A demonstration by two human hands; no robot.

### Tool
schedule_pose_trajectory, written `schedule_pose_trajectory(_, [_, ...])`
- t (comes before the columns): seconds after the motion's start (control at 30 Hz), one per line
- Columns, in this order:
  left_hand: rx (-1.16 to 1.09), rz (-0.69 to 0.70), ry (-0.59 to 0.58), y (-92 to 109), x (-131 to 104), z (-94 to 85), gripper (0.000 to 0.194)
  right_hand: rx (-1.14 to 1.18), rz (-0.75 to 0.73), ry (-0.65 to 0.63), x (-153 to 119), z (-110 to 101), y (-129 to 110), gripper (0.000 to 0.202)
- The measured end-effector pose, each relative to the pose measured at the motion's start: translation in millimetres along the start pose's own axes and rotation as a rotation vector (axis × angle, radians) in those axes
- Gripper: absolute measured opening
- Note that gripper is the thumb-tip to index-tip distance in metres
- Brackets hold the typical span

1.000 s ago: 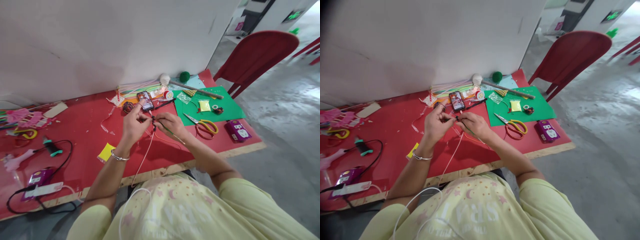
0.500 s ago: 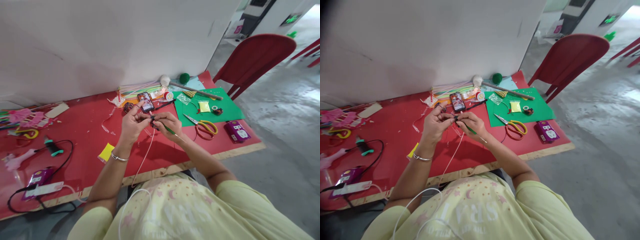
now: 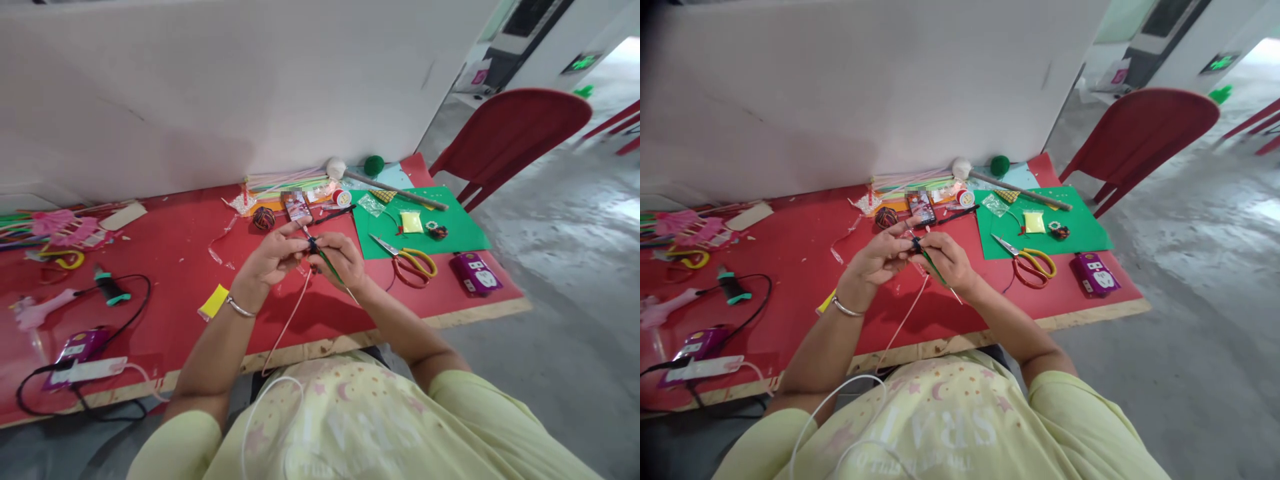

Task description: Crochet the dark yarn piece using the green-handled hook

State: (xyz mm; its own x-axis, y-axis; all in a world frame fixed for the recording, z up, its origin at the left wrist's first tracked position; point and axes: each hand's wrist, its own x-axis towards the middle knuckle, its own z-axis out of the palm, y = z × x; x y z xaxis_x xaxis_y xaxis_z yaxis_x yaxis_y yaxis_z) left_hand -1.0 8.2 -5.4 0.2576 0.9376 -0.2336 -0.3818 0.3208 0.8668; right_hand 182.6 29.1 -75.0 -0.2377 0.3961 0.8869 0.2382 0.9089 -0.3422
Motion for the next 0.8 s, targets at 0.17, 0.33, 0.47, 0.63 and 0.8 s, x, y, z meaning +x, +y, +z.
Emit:
schedule_pose_trajectory(0.17, [-0.059,-0.086,-0.122,2,0,-8.8,0.069,0.036,-0.213,-0.077,12,-11,7,0.026])
schedule_pose_trajectory(0.33, [0.225,0.089,0.045,1,0,-5.5,0.094,-0.006,-0.135,-0.248,26,-21,5,0.011])
schedule_pose_trajectory(0.47, [0.488,0.329,0.194,-6,3,-0.2,0.092,-0.140,-0.097,-0.327,25,-22,2,0.013])
schedule_pose_trajectory(0.63, [0.333,0.244,0.143,-6,3,-1.3,0.096,-0.018,-0.082,-0.200,16,-16,5,0.009])
schedule_pose_trajectory(0.8, [0.114,0.047,0.072,-6,4,-0.4,0.097,-0.034,-0.038,-0.094,14,-11,2,0.009])
